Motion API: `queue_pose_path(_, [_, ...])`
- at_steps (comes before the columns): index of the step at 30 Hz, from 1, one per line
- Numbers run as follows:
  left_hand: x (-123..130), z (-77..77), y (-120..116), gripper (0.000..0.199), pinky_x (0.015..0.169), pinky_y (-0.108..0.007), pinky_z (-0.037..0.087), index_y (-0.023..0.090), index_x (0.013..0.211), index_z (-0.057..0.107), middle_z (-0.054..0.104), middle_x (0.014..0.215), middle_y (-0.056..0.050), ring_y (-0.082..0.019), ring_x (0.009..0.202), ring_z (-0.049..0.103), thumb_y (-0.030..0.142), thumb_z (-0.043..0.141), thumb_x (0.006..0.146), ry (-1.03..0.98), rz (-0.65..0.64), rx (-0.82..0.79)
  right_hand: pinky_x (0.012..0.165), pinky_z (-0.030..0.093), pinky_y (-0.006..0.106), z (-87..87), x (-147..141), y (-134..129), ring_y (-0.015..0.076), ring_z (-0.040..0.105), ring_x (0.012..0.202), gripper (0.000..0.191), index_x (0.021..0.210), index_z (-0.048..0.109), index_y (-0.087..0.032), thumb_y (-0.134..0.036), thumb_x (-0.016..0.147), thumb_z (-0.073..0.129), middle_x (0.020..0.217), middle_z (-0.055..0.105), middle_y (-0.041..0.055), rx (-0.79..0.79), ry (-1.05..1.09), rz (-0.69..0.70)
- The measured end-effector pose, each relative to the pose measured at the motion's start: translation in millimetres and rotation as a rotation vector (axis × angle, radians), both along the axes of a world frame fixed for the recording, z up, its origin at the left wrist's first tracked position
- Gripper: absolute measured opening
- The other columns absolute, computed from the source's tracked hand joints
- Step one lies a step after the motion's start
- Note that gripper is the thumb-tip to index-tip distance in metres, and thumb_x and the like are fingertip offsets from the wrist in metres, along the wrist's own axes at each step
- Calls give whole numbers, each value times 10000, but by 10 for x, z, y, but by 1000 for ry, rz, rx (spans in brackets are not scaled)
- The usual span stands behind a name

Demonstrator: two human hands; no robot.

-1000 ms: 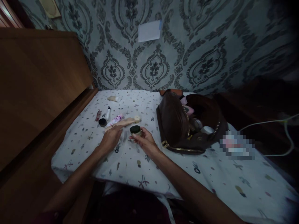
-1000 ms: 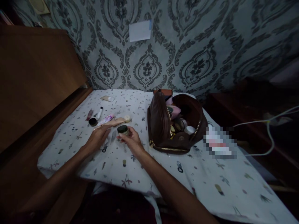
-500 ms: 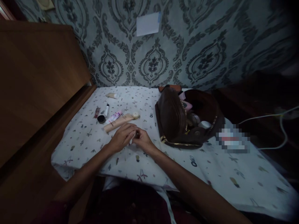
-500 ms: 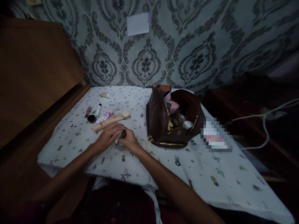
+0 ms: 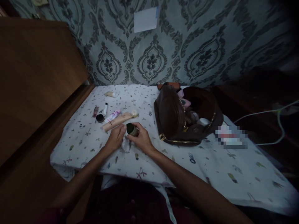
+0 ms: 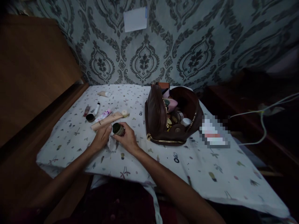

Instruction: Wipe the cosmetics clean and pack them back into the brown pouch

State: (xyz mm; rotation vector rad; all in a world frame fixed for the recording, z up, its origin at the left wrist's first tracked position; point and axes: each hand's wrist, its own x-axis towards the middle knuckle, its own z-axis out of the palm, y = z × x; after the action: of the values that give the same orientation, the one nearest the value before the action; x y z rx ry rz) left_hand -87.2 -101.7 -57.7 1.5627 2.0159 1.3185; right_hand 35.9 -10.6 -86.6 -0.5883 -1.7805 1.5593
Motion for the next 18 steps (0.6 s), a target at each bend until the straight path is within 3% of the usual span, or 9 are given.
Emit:
queue_pose_path(4, [42, -3, -81, 345, 582, -300, 366, 235, 818, 461, 474, 615, 42, -175, 594, 477, 563, 461, 924, 3, -25, -162, 851, 524, 347, 10, 27, 7, 221, 609, 956, 389, 1085, 610, -215, -251, 707, 692, 1034, 631, 51, 102, -13, -61])
queue_pose_path(9, [1, -2, -133, 323, 670, -292, 414, 220, 818, 490, 539, 718, 22, -175, 697, 509, 531, 504, 905, -47, -66, -148, 957, 502, 373, -9, 46, 36, 234, 593, 1079, 510, 1225, 625, -236, -211, 720, 688, 1131, 600, 68, 206, 5, -32])
queue_pose_path(14, [-84, 5, -186, 323, 830, -346, 477, 201, 960, 594, 667, 900, -44, -242, 911, 610, 509, 503, 926, -75, -64, -73, 881, 531, 328, -42, 8, 18, 201, 624, 1029, 629, 1364, 548, -244, -286, 755, 702, 1195, 590, 74, 77, 70, 103])
queue_pose_path(18, [-48, -21, -294, 352, 821, -349, 496, 191, 1181, 551, 685, 1012, -72, -248, 935, 634, 451, 510, 947, 74, 54, -33, 728, 531, 298, -12, -1, -2, 175, 656, 840, 616, 1291, 540, -220, -307, 711, 732, 1118, 658, 61, 10, 26, 46])
